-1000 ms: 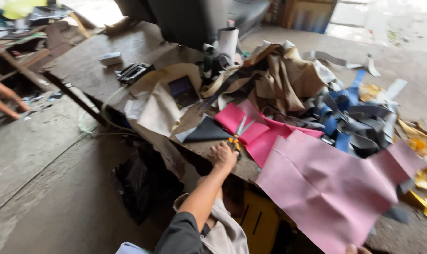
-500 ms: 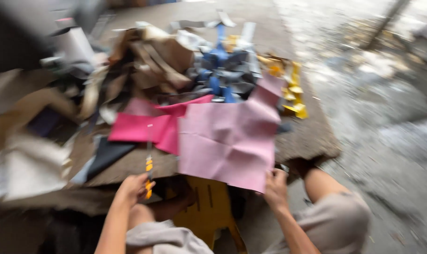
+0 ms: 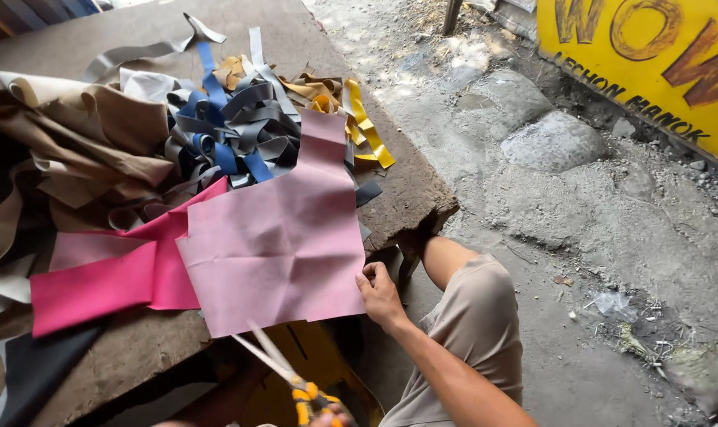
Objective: Cutting a piece of pink fabric into specific shapes using scissors on a workbench.
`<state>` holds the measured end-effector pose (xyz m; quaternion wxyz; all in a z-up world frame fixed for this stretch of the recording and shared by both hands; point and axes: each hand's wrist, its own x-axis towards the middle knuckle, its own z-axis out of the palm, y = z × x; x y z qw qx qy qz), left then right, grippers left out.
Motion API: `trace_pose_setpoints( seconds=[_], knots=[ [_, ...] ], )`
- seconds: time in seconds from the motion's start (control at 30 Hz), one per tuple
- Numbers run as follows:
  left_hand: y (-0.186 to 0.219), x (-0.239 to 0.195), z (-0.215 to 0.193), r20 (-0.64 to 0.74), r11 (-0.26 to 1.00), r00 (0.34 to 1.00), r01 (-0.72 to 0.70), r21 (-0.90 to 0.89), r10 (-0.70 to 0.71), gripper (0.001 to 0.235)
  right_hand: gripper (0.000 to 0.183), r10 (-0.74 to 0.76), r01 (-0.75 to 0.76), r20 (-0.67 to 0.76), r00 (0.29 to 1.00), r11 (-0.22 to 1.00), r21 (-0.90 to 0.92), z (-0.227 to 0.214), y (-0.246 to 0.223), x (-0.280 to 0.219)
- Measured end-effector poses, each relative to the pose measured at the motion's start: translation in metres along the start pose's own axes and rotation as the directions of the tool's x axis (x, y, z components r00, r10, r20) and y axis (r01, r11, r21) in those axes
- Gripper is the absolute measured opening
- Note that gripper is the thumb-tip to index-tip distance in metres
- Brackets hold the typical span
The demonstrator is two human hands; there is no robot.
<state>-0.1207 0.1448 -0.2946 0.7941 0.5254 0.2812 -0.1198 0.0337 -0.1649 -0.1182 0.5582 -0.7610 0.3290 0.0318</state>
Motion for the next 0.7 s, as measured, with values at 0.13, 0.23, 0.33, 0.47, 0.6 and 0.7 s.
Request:
trace_pose_setpoints(
  seconds=[0.13,0.23,0.33,0.47,0.6,0.7],
  knots=[
    [0.013,-0.058,0.078,0.048,0.978,0.986,0.151,0.141,-0.159,0.04,0.051,-0.07,0.055,0.069,0.995,0.977,0.204,-0.003,0.0,0.0],
    [0.067,-0.077,0.107,0.064,0.934,0.958,0.256,0.248,-0.28,0.048,0.076,-0.092,0.055,0.118,0.989,0.955,0.29,-0.012,-0.028,-0.019],
    [0.128,-0.086,0.122,0.049,0.744,0.916,0.292,0.601,-0.399,0.045,0.061,-0.106,0.058,0.149,0.983,0.954,0.295,-0.012,-0.016,-0.008],
    [0.132,-0.094,0.126,0.142,0.459,0.843,0.134,0.878,-0.518,0.017,0.043,-0.152,0.119,0.118,0.981,0.961,0.248,-0.008,0.019,0.01],
    [0.127,-0.122,0.134,0.25,0.673,0.735,0.357,0.647,-0.63,0.022,0.055,-0.119,0.054,0.167,0.979,0.935,0.352,-0.019,0.008,-0.008],
    [0.161,-0.137,0.162,0.212,0.463,0.691,0.199,0.864,-0.691,0.008,0.057,-0.177,0.116,0.182,0.967,0.946,0.303,-0.031,-0.006,-0.018]
  ],
)
